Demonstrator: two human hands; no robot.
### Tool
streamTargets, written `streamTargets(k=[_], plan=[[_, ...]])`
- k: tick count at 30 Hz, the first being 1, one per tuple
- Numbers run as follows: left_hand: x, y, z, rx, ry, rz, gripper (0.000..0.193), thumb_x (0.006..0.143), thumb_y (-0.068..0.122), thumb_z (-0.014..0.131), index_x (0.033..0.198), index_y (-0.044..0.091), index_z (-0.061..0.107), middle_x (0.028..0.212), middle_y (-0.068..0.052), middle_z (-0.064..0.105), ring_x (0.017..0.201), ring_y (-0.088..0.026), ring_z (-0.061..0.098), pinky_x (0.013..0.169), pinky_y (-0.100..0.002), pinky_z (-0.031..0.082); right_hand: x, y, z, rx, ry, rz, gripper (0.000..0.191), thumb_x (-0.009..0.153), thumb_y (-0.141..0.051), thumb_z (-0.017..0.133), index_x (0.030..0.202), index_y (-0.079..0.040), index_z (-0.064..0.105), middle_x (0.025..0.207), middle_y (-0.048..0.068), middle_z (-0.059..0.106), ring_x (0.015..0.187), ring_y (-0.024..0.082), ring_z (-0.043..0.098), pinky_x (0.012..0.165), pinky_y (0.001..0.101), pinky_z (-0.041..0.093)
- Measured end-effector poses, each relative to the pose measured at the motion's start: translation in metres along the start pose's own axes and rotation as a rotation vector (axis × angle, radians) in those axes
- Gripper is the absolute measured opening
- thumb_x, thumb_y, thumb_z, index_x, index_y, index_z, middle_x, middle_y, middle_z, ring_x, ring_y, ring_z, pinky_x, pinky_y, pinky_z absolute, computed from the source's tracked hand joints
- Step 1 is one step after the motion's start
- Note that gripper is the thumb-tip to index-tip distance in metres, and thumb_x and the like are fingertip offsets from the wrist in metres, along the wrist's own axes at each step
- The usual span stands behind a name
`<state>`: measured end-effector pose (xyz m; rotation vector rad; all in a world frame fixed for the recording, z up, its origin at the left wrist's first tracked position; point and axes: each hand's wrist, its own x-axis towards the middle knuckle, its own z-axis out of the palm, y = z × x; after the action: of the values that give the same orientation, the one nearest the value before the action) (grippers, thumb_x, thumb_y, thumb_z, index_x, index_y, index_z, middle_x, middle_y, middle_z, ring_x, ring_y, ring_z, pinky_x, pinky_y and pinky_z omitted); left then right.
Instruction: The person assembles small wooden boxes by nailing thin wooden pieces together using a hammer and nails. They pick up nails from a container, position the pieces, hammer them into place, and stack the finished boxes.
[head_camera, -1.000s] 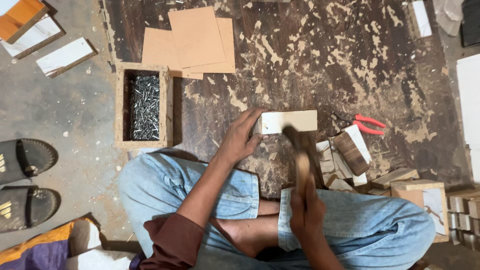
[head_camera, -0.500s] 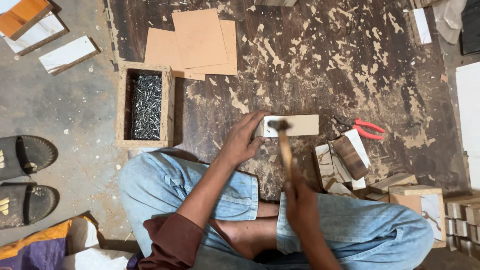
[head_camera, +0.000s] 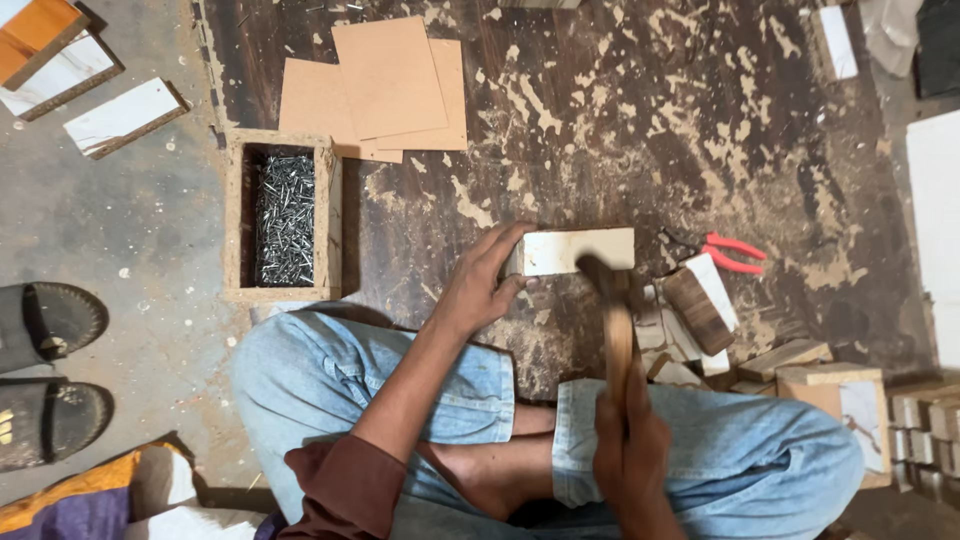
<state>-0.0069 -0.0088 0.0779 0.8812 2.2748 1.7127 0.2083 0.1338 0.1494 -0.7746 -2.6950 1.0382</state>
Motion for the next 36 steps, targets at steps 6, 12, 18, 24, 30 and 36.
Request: streamTargets(k=[6,12,18,24,30,36], plan=[[0.002,-0.001,0.002,0.007,-0.024,-0.024,0.073,0.085,0.007,0.077,0.151,0.015,0.047,0.152,-0.016,0.054,0.136,-0.037,0.057,0.119,-0.047,0.044,0.003,-0.002,0.001,-0.111,-0.128,-0.039,0.033,0.100,-0.013,0.062,0.132,-0.010,0.058,0.082,0.026,0.071,0.070,0.042,0.069,0.061,0.0465,0.051],[0.003,0.002,0.001,0.007,-0.017,-0.052,0.074,0.082,0.006,0.078,0.149,0.015,0.048,0.152,-0.018,0.051,0.136,-0.039,0.054,0.114,-0.046,0.044,0.000,-0.008,-0.007,-0.030,-0.021,-0.116,0.042,0.095,-0.011,0.059,0.137,-0.007,0.057,0.097,0.027,0.072,0.084,0.042,0.072,0.070,0.0428,0.057],[0.002,0.006,-0.002,-0.003,-0.024,-0.021,0.074,0.082,0.004,0.078,0.149,0.012,0.047,0.148,-0.018,0.055,0.135,-0.039,0.058,0.116,-0.045,0.047,0.008,-0.013,-0.010,0.028,-0.035,-0.038,0.052,0.096,-0.013,0.057,0.147,-0.009,0.049,0.092,0.024,0.072,0.078,0.040,0.074,0.068,0.0450,0.056],[0.002,0.007,-0.001,-0.057,-0.025,-0.039,0.073,0.082,0.004,0.078,0.148,0.012,0.048,0.149,-0.019,0.055,0.133,-0.038,0.058,0.115,-0.042,0.047,0.008,-0.015,-0.015,-0.150,-0.212,0.077,0.058,0.095,-0.014,0.061,0.152,-0.019,0.049,0.088,0.028,0.070,0.078,0.045,0.071,0.066,0.0473,0.054],[0.000,0.003,-0.002,-0.023,0.014,0.039,0.074,0.081,0.004,0.079,0.148,0.010,0.048,0.148,-0.020,0.056,0.137,-0.039,0.056,0.117,-0.043,0.045,0.010,-0.018,-0.013,-0.042,-0.048,-0.238,0.055,0.099,-0.016,0.058,0.152,-0.018,0.046,0.099,0.028,0.070,0.085,0.044,0.070,0.070,0.0454,0.056],[-0.002,0.002,-0.002,0.004,-0.018,0.042,0.075,0.081,0.007,0.080,0.148,0.008,0.048,0.148,-0.019,0.055,0.136,-0.037,0.055,0.117,-0.045,0.043,0.018,-0.022,-0.012,-0.132,-0.185,-0.004,0.058,0.099,-0.020,0.057,0.156,-0.017,0.046,0.073,0.024,0.067,0.063,0.036,0.067,0.061,0.0464,0.052]])
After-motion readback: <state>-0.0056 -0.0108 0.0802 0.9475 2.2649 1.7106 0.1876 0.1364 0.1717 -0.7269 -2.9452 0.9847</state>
